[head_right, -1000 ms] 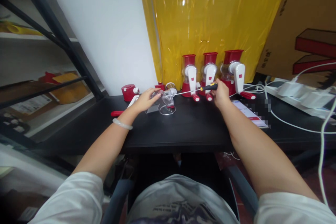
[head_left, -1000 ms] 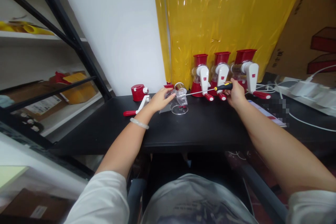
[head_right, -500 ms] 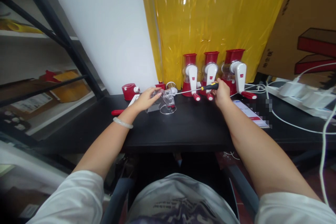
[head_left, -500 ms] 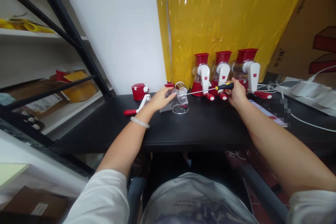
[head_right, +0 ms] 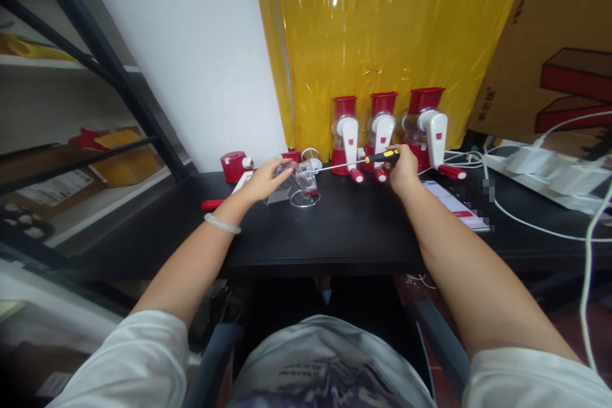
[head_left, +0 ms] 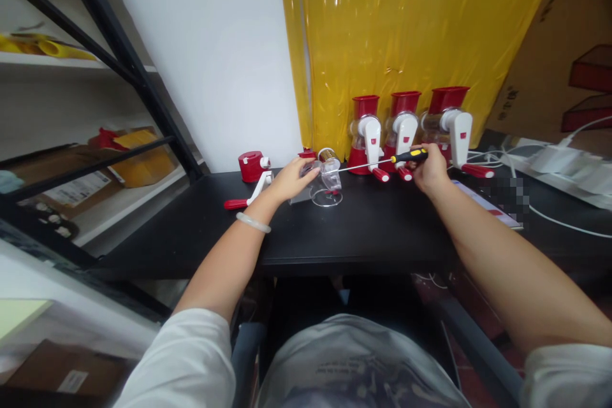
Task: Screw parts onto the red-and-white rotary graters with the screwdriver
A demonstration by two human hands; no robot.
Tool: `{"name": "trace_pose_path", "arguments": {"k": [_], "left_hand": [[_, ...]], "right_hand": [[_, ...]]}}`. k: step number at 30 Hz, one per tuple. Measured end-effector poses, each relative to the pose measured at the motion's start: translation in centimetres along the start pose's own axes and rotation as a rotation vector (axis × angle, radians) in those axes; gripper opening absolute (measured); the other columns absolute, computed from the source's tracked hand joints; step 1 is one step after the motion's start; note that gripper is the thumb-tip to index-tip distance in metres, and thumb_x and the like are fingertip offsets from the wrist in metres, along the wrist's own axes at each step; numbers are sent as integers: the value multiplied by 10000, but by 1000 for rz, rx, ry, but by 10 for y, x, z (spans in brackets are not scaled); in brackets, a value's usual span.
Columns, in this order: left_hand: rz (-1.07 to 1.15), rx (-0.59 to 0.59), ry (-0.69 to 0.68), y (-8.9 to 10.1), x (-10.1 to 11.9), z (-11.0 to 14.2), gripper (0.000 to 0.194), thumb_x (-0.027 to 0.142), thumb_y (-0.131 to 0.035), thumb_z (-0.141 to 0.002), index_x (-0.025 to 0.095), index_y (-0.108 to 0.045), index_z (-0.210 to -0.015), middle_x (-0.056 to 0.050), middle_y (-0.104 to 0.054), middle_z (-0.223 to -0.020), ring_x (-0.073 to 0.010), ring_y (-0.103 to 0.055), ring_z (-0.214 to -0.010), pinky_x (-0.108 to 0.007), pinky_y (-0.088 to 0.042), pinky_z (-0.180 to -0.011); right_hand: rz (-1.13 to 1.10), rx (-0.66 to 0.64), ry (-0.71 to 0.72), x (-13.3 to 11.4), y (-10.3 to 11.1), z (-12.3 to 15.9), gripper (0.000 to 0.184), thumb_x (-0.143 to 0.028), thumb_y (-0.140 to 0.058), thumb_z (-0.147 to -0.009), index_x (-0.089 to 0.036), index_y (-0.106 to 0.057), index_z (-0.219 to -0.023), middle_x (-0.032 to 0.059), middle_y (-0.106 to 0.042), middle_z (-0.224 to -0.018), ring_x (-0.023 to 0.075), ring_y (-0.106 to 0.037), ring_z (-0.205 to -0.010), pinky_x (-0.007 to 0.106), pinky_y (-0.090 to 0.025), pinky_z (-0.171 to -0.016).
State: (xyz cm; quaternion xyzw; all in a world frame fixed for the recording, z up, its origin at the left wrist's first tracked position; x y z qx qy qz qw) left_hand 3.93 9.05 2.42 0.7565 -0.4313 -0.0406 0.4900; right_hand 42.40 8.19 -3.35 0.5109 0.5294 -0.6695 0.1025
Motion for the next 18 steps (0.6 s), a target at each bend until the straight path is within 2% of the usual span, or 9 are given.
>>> {"name": "trace_pose_path", "arguments": {"k": [5, 10, 14, 18], "left_hand": [[0, -4, 4, 0, 1, 0, 502, 522, -607, -1088, 184, -690, -1450, -168, -700, -1485, -326, -653, -1406, -524, -478, -1253], [0, -3, 16, 1, 1, 1, 533, 532, -596, -1089, 164, -676, -1465, -176, -689, -1508, -330, -636, -1434, -521, -460, -1271], [7, -6, 18, 1, 1, 1, 530, 535, -597, -1087, 175, -677, -1467, -172, -690, -1511, -328, -644, -1425, -524, -466, -1265], [6, -10, 16, 1, 2, 1, 497, 519, -605, -1086, 199, -686, -1458, -160, -697, -1503, -326, -653, -1411, -531, -478, -1253]], "right_hand": [[-9, 27, 4, 1, 2, -1, 168, -220, -618, -913, -229, -556, -757, -31, -540, -593, 89, -458, -435, 180, -400, -385], [45, 17, 16, 2, 1, -3, 274, -340, -615, -1000, -235, -543, -756, -32, -542, -588, 91, -481, -433, 192, -434, -408], [134, 59, 73, -2, 7, -3, 420, -506, -606, -1066, -239, -536, -748, -42, -497, -557, 84, -435, -401, 188, -370, -358], [181, 85, 130, -7, 11, -3, 354, -399, -688, -1035, -228, -558, -754, -44, -519, -566, 71, -402, -395, 161, -308, -331]]}}
Point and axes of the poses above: each hand's wrist, its own z-axis away from the middle knuckle, its own y-axis out of the back of the hand, x = y × z, the point moved 10 cm from there along -z, towards the middle knuckle
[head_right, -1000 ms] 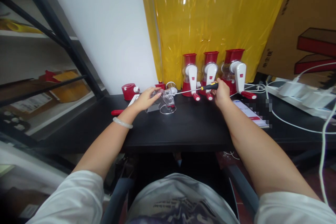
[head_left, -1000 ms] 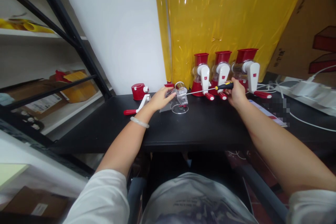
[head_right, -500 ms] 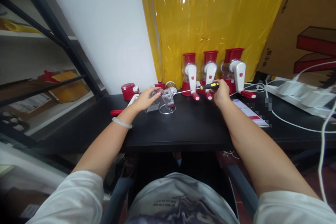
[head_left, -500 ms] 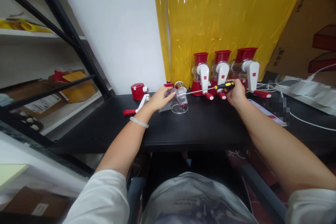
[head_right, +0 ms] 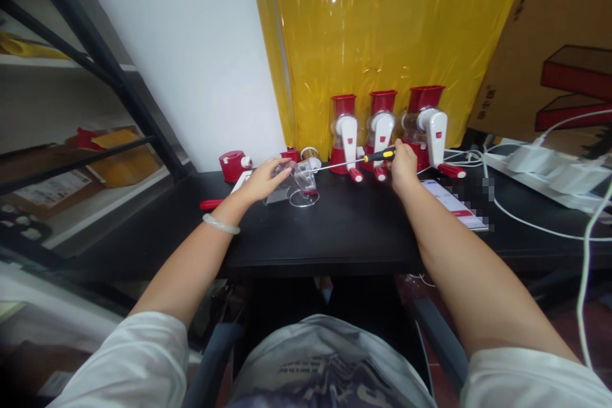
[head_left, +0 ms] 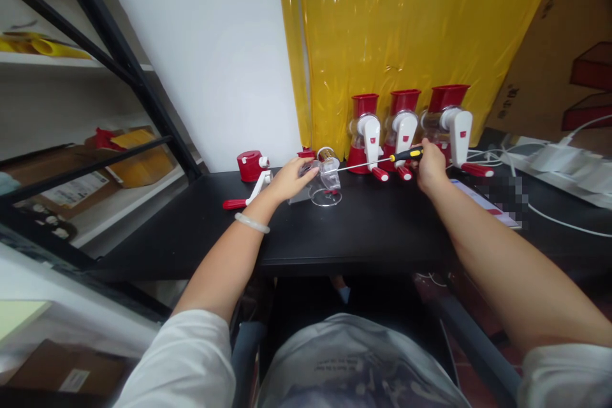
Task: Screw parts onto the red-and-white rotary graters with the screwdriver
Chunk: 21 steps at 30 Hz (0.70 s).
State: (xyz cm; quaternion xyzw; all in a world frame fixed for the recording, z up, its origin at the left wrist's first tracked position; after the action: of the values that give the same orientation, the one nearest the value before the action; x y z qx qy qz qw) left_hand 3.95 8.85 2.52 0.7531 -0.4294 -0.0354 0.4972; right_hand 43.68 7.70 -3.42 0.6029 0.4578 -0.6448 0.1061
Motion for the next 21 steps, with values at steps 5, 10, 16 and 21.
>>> {"name": "trace_pose_path", "arguments": {"k": [5, 10, 16, 21], "left_hand": [[-1, 5, 5, 1, 2, 1, 496, 508, -596, -1091, 184, -685, -1457, -162, -695, -1507, -323, -651, -1412, -518, -472, -1258], [-3, 3, 11, 1, 1, 1, 506, 516, -594, -1091, 182, -686, -1458, -164, -698, -1497, -327, -652, -1408, -517, -474, -1255], [1, 6, 4, 0, 0, 0, 487, 506, -599, -1092, 192, -686, -1453, -160, -697, -1501, -324, -651, -1412, -521, -472, -1259], [0, 7, 6, 0, -1, 0, 499, 511, -597, -1090, 187, -682, -1461, -163, -693, -1509, -324, -643, -1427, -522, -455, -1275]], "right_hand": [[-93, -8, -42, 2, -4, 0, 300, -272, -667, -983, -220, -539, -717, -32, -536, -592, 75, -433, -412, 160, -334, -343], [-160, -20, -126, 4, -5, 5, 299, -295, -559, -1026, -224, -570, -735, -14, -577, -601, 109, -539, -457, 196, -466, -381], [-71, -4, -68, 2, 2, -1, 353, -455, -748, -988, -260, -546, -774, -46, -514, -518, 99, -429, -362, 181, -323, -278], [-102, -19, -45, 2, -3, 1, 242, -219, -708, -957, -233, -555, -769, -60, -530, -567, 64, -389, -381, 151, -316, -301]]}}
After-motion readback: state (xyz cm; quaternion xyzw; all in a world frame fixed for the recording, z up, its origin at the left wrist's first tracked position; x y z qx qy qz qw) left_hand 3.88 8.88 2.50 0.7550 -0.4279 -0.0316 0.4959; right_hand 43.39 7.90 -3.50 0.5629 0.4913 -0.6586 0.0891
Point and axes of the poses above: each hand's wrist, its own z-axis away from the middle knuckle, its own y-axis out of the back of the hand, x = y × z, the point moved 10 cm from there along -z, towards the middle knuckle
